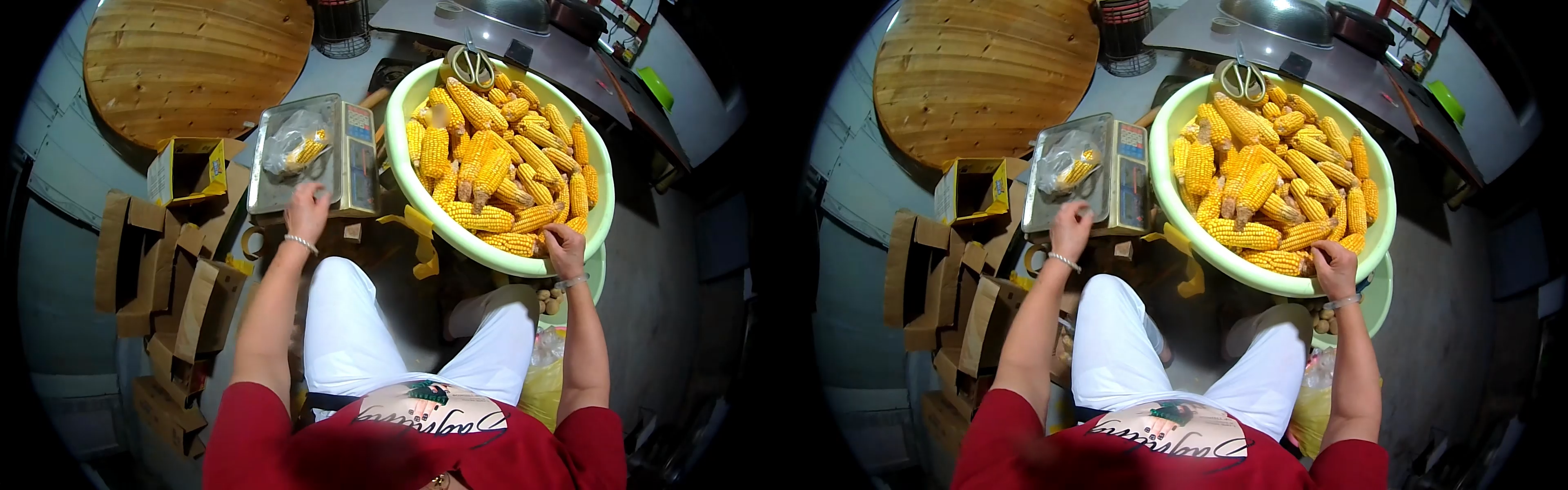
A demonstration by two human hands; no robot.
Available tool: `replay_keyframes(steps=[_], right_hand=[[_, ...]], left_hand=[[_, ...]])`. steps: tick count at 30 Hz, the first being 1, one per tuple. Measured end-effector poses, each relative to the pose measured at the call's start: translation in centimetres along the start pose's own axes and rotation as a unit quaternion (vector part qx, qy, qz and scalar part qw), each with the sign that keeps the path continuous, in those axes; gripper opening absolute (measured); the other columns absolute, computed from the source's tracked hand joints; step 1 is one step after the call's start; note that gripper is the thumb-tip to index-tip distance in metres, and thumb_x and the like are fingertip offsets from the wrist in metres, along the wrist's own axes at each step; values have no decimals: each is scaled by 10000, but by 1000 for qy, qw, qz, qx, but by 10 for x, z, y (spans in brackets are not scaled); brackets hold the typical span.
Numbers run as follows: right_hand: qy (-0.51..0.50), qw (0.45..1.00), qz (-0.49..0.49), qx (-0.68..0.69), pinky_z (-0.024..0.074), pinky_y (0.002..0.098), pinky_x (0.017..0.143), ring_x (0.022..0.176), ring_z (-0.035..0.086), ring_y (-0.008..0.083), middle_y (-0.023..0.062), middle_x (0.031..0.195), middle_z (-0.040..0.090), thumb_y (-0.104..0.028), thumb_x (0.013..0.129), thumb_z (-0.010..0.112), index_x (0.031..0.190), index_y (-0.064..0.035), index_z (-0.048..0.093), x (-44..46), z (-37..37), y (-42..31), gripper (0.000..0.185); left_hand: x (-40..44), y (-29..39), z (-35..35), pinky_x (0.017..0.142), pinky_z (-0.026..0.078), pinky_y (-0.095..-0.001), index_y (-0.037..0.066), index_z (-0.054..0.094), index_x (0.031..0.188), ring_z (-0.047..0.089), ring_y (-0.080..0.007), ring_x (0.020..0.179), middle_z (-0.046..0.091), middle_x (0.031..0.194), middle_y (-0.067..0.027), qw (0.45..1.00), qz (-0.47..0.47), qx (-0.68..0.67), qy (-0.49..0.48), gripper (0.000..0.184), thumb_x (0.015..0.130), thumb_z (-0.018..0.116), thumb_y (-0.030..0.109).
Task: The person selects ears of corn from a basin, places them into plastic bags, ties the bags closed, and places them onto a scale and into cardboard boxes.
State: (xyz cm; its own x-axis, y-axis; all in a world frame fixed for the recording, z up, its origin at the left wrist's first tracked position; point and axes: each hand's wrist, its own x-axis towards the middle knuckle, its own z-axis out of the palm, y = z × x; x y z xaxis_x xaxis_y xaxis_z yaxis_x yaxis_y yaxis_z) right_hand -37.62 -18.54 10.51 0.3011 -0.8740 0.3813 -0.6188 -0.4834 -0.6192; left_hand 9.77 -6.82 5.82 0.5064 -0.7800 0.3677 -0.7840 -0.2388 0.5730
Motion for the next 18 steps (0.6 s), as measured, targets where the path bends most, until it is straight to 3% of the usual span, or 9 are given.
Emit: replay_keyframes(steps=[2,7,14,18], right_hand=[[0,1000,-3,-6,479,277,570,606,622,202,125,714,637,-40,740,640,810,-1,650,0,0,0,81],[-2,1000,-4,-6,474,273,562,596,614,194,121,707,634,-38,741,640,813,0,649,0,0,2,82],[-9,1000,4,-10,463,269,548,579,600,179,116,693,628,-35,741,641,814,5,647,0,-1,1,83],[-12,1000,6,-3,462,268,546,576,598,178,116,690,626,-38,743,639,811,7,647,1,-1,-2,82]], left_hand=[[27,-12,-3,738,472,-362,37,616,952,596,-303,840,598,994,-148,998,47,11,43,230,746,631,138],[71,-17,-4,857,449,-384,30,593,1036,550,-318,1018,570,1127,-151,994,-4,97,55,332,749,635,191],[93,-20,1,839,460,-394,41,573,1086,572,-329,976,589,1085,-164,981,-86,173,-1,414,732,652,240],[102,-25,3,766,483,-425,43,578,984,594,-340,919,596,1018,-156,969,-104,221,-30,298,750,628,220]])
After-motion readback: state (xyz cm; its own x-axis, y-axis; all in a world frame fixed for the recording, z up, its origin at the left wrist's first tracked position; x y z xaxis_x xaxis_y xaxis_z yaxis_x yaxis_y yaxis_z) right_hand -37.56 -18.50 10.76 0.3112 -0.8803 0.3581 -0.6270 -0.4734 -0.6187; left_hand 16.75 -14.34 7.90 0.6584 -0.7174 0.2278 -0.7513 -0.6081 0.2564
